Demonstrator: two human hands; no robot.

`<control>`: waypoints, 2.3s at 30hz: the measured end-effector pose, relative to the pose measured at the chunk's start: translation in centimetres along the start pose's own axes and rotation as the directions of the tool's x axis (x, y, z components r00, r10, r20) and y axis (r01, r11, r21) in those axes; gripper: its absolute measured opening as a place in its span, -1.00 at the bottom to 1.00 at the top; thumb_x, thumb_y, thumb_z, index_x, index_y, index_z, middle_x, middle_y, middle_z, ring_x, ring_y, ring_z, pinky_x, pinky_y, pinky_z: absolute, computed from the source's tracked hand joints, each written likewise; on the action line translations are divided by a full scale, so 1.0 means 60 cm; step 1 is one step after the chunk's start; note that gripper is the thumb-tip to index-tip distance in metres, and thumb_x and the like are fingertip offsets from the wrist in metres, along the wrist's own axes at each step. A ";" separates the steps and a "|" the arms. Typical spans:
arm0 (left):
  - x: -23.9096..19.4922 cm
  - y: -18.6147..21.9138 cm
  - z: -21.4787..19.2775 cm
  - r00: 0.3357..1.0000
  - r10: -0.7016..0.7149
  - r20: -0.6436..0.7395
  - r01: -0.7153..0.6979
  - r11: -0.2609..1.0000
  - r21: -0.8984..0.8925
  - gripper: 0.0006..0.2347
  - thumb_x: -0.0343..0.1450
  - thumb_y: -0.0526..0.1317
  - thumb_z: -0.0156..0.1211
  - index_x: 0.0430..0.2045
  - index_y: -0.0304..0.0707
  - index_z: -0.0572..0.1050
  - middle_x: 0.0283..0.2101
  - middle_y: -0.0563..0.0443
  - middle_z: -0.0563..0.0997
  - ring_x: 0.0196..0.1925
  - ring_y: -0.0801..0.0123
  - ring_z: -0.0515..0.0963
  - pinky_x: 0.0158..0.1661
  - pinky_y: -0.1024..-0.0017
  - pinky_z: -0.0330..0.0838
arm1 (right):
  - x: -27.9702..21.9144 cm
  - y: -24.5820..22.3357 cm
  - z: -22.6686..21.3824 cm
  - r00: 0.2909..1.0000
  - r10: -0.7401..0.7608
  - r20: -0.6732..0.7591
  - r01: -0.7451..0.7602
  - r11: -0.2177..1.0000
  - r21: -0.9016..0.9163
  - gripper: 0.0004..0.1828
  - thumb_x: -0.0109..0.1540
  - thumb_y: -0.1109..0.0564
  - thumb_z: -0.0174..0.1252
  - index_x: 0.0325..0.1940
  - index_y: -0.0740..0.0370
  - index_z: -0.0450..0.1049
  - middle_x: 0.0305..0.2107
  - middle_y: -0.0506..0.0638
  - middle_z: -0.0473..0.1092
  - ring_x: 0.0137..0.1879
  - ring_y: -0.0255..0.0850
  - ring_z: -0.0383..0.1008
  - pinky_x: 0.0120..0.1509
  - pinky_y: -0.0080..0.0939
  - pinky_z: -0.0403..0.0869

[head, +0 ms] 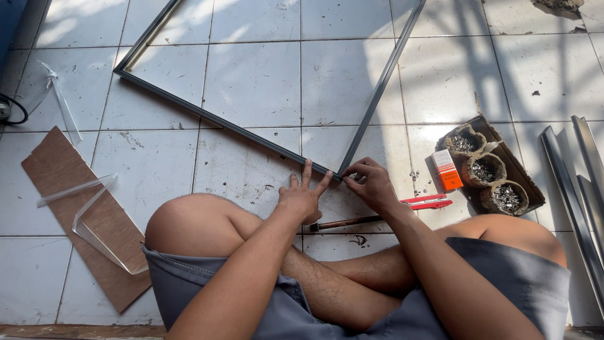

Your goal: Assembling a large metal frame by aligning the corners while sitting on the floor.

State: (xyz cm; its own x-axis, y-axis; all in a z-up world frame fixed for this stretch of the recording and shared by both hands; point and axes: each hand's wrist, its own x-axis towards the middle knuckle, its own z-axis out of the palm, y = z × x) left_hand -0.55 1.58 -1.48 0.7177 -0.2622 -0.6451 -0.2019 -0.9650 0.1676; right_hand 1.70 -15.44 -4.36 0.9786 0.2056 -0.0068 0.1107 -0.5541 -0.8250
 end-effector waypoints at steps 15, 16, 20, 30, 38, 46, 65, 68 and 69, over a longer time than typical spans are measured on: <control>-0.005 0.002 -0.004 1.000 -0.003 -0.004 0.003 1.000 -0.002 -0.27 0.27 -0.10 0.10 0.21 0.19 -0.30 0.27 -0.27 -0.47 0.25 -0.31 -0.10 -0.07 -0.15 0.18 | -0.001 -0.014 -0.004 0.999 -0.052 -0.007 0.052 0.998 0.036 -0.89 0.01 0.23 0.18 -0.39 0.14 0.54 -0.40 0.15 0.38 -0.32 -0.08 0.41 -0.32 -0.20 0.36; -0.005 0.002 -0.003 1.000 -0.002 -0.003 0.002 1.000 -0.002 -0.27 0.27 -0.10 0.10 0.21 0.19 -0.30 0.27 -0.27 -0.47 0.25 -0.31 -0.10 -0.07 -0.15 0.18 | -0.003 -0.014 -0.005 0.999 -0.051 -0.007 0.051 0.998 0.036 -0.89 0.01 0.23 0.18 -0.39 0.14 0.54 -0.40 0.15 0.38 -0.32 -0.08 0.41 -0.32 -0.20 0.36; -0.003 0.002 -0.004 1.000 -0.001 0.002 0.001 1.000 0.004 -0.27 0.27 -0.10 0.09 0.21 0.18 -0.31 0.27 -0.28 -0.48 0.25 -0.32 -0.10 -0.07 -0.16 0.18 | -0.003 -0.016 -0.005 0.999 -0.043 -0.007 0.043 0.999 0.025 -0.89 0.01 0.23 0.18 -0.39 0.14 0.54 -0.40 0.15 0.39 -0.32 -0.08 0.41 -0.31 -0.20 0.37; -0.005 0.001 -0.003 1.000 0.005 -0.008 -0.005 1.000 -0.001 -0.27 0.27 -0.10 0.09 0.21 0.18 -0.31 0.27 -0.28 -0.48 0.25 -0.32 -0.10 -0.07 -0.15 0.18 | -0.003 -0.019 -0.007 0.999 -0.039 -0.007 0.039 0.999 -0.006 -0.88 0.01 0.22 0.19 -0.38 0.11 0.55 -0.41 0.12 0.41 -0.32 -0.09 0.42 -0.31 -0.20 0.38; -0.004 0.001 -0.003 1.000 -0.003 -0.009 0.003 1.000 0.005 -0.27 0.27 -0.09 0.09 0.21 0.18 -0.30 0.27 -0.28 -0.47 0.25 -0.31 -0.09 -0.06 -0.14 0.18 | -0.004 -0.016 -0.005 0.999 -0.053 -0.014 0.053 0.999 0.008 -0.87 0.01 0.21 0.19 -0.37 0.10 0.54 -0.42 0.14 0.41 -0.33 -0.06 0.42 -0.31 -0.16 0.39; -0.003 0.000 -0.004 1.000 -0.007 -0.012 0.007 1.000 0.001 -0.28 0.27 -0.08 0.10 0.21 0.19 -0.29 0.28 -0.26 -0.46 0.25 -0.28 -0.07 -0.05 -0.14 0.17 | -0.008 -0.016 -0.011 0.993 -0.029 -0.113 0.030 1.000 0.008 -0.81 0.05 0.20 0.17 -0.26 0.05 0.51 -0.51 0.04 0.40 -0.40 -0.15 0.43 -0.37 -0.25 0.39; -0.032 -0.005 -0.014 0.968 -0.034 -0.249 0.007 0.994 -0.106 -0.46 0.24 -0.35 -0.05 0.15 -0.30 0.02 0.20 -0.33 -0.02 0.09 -0.13 0.24 -0.13 0.01 0.31 | -0.092 -0.067 -0.050 0.931 0.131 0.341 0.011 0.923 -0.385 -0.80 0.17 0.03 -0.06 -0.15 0.08 0.27 -0.44 0.13 0.42 -0.23 0.07 0.43 -0.19 0.06 0.35; -0.015 0.000 0.004 0.964 0.022 -0.266 -0.040 0.997 -0.062 -0.45 0.23 -0.36 -0.10 0.16 -0.27 -0.01 0.06 -0.31 0.19 -0.02 -0.10 0.36 -0.18 -0.01 0.33 | -0.090 -0.058 -0.051 0.982 0.115 0.149 -0.056 0.936 -0.348 -0.80 0.20 0.02 -0.12 -0.10 -0.03 0.15 -0.39 0.14 0.40 -0.24 0.12 0.42 -0.23 0.12 0.35; -0.009 0.000 0.013 0.966 0.055 -0.251 -0.066 0.997 -0.034 -0.44 0.24 -0.36 -0.14 0.18 -0.22 -0.05 -0.03 -0.29 0.31 -0.09 -0.07 0.43 -0.20 -0.03 0.32 | -0.090 -0.060 -0.048 0.993 0.099 0.063 -0.072 0.940 -0.333 -0.79 0.21 0.00 -0.16 -0.07 -0.08 0.11 -0.33 0.14 0.39 -0.23 0.12 0.42 -0.24 0.13 0.35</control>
State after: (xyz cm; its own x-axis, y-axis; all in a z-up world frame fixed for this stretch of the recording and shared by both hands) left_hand -1.44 1.75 -1.72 0.8500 -0.3088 -0.4267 -0.2255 -0.9455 0.2349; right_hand -3.50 -16.91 0.26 0.9719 0.2002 -0.1237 0.0911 -0.8045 -0.5869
